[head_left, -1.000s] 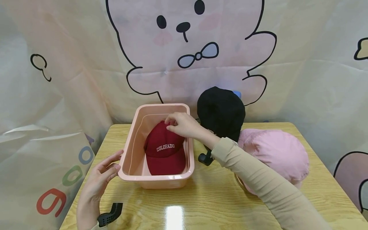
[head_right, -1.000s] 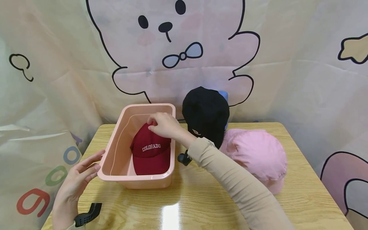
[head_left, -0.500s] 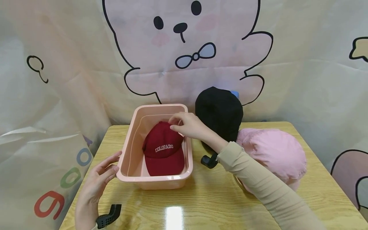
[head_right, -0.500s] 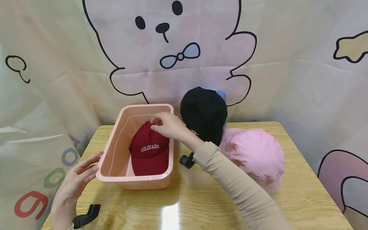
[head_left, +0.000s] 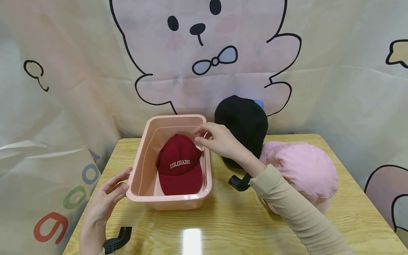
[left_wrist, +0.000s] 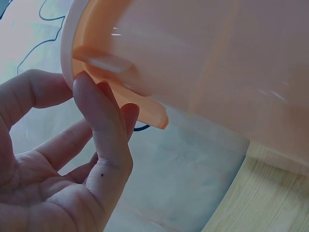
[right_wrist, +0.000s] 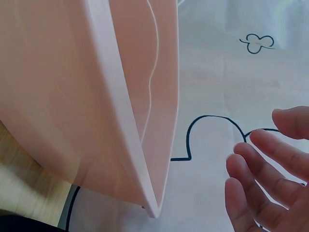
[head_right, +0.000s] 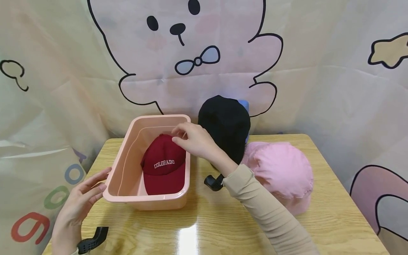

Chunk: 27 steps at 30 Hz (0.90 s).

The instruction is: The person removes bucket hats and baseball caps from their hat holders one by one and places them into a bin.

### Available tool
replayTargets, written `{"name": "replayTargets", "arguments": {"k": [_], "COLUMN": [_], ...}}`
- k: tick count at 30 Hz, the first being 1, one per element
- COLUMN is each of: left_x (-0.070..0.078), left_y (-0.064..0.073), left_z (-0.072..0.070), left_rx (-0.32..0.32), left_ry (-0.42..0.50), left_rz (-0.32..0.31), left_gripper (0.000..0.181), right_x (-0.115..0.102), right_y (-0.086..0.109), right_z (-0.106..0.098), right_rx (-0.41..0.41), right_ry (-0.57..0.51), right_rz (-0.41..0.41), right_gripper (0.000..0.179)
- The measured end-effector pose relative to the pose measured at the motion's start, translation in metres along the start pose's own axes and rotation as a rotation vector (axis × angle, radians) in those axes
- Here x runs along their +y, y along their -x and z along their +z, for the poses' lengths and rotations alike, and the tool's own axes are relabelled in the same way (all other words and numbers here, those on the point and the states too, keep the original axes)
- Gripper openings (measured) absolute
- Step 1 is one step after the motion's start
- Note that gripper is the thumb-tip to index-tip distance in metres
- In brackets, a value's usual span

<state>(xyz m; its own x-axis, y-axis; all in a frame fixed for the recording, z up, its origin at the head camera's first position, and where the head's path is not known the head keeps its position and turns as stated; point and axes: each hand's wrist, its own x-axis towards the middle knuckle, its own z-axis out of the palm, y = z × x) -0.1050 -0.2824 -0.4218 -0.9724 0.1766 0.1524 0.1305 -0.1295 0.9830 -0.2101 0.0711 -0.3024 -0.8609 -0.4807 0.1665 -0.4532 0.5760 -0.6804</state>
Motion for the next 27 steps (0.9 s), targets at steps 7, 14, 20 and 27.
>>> {"name": "replayTargets", "arguments": {"k": [7, 14, 20, 27], "left_x": [-0.001, -0.001, -0.002, -0.001], "left_y": [0.001, 0.001, 0.001, 0.000], "left_z": [0.000, 0.000, 0.001, 0.001], "left_rx": [-0.002, 0.007, 0.012, 0.022], "left_ry": [0.021, 0.014, 0.008, 0.004], "left_rz": [0.015, -0.009, -0.014, -0.026], "left_gripper": [0.048, 0.048, 0.048, 0.048], "right_x": [0.002, -0.001, -0.002, -0.003], "right_y": [0.016, 0.036, 0.049, 0.066], "right_z": [-0.007, -0.015, -0.021, -0.028], "right_rx": [0.073, 0.148, 0.195, 0.248], "right_ry": [0.018, 0.013, 0.007, 0.028], "right_rz": [-0.016, -0.054, -0.078, -0.108], "right_gripper": [0.019, 0.020, 0.018, 0.019]}}
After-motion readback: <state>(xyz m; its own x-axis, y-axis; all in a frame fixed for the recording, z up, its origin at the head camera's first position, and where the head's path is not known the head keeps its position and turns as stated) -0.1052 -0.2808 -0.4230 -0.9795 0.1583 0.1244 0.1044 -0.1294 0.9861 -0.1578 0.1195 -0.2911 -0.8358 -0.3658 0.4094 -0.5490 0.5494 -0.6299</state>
